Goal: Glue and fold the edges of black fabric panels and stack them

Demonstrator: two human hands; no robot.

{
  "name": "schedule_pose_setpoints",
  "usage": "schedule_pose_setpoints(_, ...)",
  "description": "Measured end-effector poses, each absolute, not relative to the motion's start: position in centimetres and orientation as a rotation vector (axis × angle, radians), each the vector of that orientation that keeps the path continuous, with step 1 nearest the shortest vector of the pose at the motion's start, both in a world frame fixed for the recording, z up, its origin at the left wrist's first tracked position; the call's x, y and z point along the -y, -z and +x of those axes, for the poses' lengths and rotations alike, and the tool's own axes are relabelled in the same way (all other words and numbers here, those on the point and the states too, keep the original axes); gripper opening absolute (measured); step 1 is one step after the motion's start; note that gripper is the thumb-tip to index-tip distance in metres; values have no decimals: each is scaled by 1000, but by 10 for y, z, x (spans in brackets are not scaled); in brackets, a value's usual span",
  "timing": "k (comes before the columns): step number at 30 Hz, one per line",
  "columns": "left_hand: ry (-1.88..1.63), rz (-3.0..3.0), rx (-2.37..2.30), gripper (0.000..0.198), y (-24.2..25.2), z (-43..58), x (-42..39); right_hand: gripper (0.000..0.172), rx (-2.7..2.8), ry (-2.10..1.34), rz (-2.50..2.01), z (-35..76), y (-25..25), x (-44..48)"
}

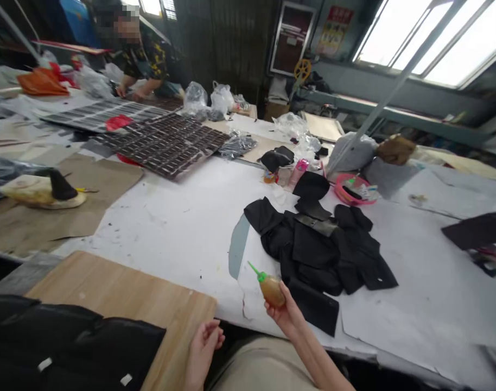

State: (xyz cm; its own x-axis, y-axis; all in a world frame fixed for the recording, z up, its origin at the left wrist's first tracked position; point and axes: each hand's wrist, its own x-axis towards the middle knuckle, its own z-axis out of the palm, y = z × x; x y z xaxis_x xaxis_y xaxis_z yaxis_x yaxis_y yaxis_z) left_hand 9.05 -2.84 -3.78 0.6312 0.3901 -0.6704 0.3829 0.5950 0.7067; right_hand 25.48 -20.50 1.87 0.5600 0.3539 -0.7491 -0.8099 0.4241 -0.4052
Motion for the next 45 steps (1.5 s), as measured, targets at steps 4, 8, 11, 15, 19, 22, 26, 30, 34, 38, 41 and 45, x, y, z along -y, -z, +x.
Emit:
schedule_pose_setpoints(4,148,1215,-752,27,37,145,45,42,-595,-666,-811,273,-20,242)
schedule_pose_setpoints(8,317,1488,-527,26,43,205,72,48,-579,-598,-787,301,-18,273)
schedule_pose_setpoints(11,404,1783,-334,25,45,248,97,50,-589,-546,-761,321,-15,295)
schedule_pose_setpoints(15,556,1857,-287,16,57,280,136,47,-605,-484,-733,339,-7,324)
schedule_pose_setpoints(19,652,1854,-356,13,72,285,171,48,-640,-440,-724,345,3,347)
schedule_pose_setpoints(22,659,1826,-386,6,74,284,182,49,-663,-424,-721,346,10,357)
schedule_pose_setpoints(26,544,1797,-369,14,62,273,162,54,-674,-440,-717,352,14,365)
schedule_pose_setpoints(30,234,1780,-556,20,40,246,116,57,-662,-491,-705,364,15,364)
schedule_pose_setpoints(34,-14,1892,-724,22,4,226,67,53,-635,-557,-710,374,15,351)
schedule_pose_setpoints(38,-183,2267,-784,33,-52,229,41,51,-611,-652,-713,376,12,333)
schedule_pose_setpoints(41,-136,2693,-735,42,-83,239,51,49,-606,-693,-704,374,11,322)
schedule_pose_setpoints(45,365,2996,-540,41,-63,249,93,51,-648,-630,-694,369,12,312)
